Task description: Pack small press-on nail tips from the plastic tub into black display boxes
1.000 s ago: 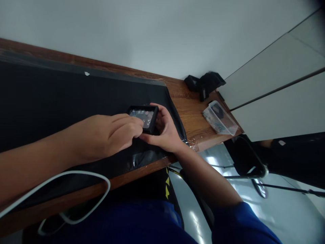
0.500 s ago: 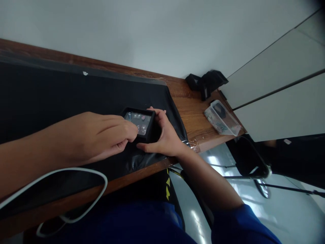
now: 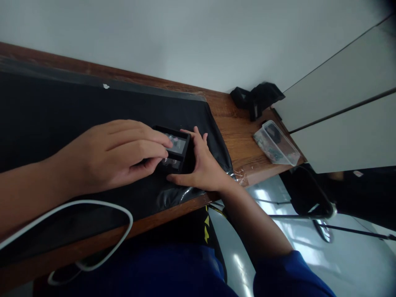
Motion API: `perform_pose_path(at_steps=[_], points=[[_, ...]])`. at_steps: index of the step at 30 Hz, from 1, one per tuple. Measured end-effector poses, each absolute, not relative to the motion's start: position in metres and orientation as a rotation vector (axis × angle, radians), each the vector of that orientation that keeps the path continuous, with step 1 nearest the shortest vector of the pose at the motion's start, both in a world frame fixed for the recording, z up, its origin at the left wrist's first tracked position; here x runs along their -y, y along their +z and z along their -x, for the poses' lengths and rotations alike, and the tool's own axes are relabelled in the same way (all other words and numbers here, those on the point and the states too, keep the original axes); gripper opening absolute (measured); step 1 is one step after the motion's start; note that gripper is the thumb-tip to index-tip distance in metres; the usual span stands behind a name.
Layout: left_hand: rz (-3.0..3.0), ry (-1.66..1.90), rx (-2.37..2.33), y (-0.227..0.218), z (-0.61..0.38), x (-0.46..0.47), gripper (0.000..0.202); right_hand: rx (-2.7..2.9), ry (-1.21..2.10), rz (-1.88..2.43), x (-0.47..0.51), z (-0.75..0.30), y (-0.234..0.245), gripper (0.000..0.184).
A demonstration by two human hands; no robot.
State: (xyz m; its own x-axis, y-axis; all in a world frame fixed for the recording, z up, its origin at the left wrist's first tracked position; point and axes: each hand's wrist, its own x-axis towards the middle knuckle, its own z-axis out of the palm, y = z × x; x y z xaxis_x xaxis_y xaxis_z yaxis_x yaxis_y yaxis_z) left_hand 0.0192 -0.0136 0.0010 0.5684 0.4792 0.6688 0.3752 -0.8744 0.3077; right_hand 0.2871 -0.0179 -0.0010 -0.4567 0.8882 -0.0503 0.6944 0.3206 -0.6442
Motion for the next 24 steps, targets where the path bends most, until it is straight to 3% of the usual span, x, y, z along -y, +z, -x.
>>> perform_pose_path(at_steps=[9,16,24], points=[[-2.613,1.213,-0.965,0.001,-0.020,0.011,0.013,2.350,0.800,1.436,0.018,-0.291,-0.006,0.129],[-2.038,1.117,-1.377,0.001,-0.029,0.011,0.038,2.339,0.807,1.452,0.018,-0.289,-0.003,0.129],[-1.773,1.065,-1.361,-0.004,-0.026,-0.004,0.060,2.346,0.774,1.495,0.020,-0.286,0.000,0.129]])
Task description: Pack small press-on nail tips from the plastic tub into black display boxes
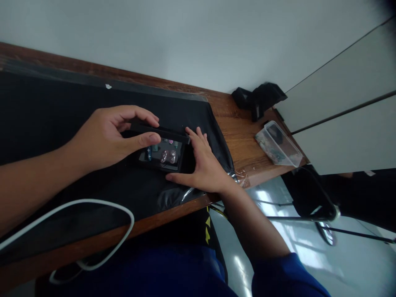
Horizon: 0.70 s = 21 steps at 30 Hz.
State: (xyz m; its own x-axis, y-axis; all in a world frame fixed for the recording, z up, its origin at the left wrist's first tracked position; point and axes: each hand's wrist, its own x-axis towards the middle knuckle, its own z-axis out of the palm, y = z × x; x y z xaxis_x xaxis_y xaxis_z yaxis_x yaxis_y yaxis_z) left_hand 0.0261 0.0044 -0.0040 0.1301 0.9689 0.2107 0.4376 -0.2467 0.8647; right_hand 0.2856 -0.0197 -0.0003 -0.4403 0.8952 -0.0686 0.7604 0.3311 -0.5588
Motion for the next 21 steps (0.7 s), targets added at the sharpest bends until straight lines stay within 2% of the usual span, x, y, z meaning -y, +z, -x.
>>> perform_pose_path(at_steps=[5,9,21], points=[[-1.706,1.091,-1.321,-0.0032,-0.0250,-0.0063,0.074,2.345,0.773,1.500,0.0198,-0.2864,-0.0013,0.128],[-1.711,1.077,-1.305,-0.0037,-0.0248,-0.0067,0.076,2.346,0.776,1.496,0.0189,-0.2865,-0.0013,0.128],[-1.770,1.010,-1.358,-0.0057,-0.0244,-0.0058,0.054,2.338,0.776,1.503,0.0194,-0.2862,-0.0001,0.130]])
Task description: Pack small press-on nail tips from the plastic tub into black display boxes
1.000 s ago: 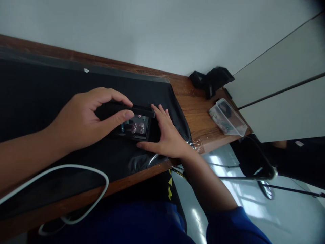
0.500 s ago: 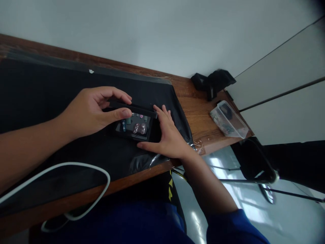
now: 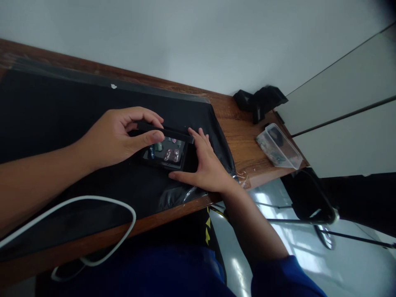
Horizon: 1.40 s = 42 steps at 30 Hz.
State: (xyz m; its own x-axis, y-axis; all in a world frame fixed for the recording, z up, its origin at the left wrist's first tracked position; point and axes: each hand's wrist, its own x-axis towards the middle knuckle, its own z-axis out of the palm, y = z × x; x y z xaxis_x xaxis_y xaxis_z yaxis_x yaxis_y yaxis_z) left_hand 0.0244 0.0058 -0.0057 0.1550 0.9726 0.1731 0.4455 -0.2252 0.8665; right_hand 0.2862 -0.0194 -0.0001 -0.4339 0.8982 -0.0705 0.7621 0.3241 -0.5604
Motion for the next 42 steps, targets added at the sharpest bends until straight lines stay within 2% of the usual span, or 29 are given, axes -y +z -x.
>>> perform_pose_path(at_steps=[11,16,19,33,42], points=[[-1.797,1.087,-1.293,-0.009,-0.016,-0.013,0.070,2.312,0.754,1.517,0.018,-0.288,-0.003,0.130],[-1.794,0.988,-1.334,-0.011,-0.013,-0.015,0.064,2.305,0.752,1.519,0.018,-0.289,-0.004,0.131],[-1.763,1.029,-1.334,-0.013,-0.015,-0.015,0.069,2.307,0.758,1.517,0.018,-0.288,-0.004,0.130],[-2.050,0.813,-1.435,-0.024,-0.017,-0.012,0.075,2.321,0.718,1.508,0.019,-0.288,-0.005,0.128],[-2.070,0.804,-1.430,-0.021,-0.018,-0.013,0.070,2.320,0.710,1.500,0.019,-0.288,-0.005,0.126]])
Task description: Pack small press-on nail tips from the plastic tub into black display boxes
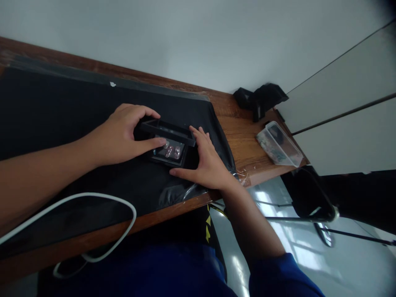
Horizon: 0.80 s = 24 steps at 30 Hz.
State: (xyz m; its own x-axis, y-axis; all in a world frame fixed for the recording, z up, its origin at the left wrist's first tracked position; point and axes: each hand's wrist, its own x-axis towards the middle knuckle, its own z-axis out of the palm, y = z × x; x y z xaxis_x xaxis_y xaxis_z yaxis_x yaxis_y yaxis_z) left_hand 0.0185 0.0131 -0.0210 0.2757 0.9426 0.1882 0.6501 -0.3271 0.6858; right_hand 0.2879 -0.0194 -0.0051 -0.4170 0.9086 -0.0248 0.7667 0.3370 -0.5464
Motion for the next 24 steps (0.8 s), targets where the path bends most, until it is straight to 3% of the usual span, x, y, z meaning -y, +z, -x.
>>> perform_pose_path(at_steps=[7,24], points=[[-2.064,0.777,-1.441,-0.017,-0.020,-0.015,0.062,2.321,0.714,1.494,0.019,-0.289,-0.006,0.128],[-2.066,0.813,-1.383,-0.025,-0.009,-0.017,0.075,2.333,0.729,1.512,0.020,-0.288,-0.004,0.129]])
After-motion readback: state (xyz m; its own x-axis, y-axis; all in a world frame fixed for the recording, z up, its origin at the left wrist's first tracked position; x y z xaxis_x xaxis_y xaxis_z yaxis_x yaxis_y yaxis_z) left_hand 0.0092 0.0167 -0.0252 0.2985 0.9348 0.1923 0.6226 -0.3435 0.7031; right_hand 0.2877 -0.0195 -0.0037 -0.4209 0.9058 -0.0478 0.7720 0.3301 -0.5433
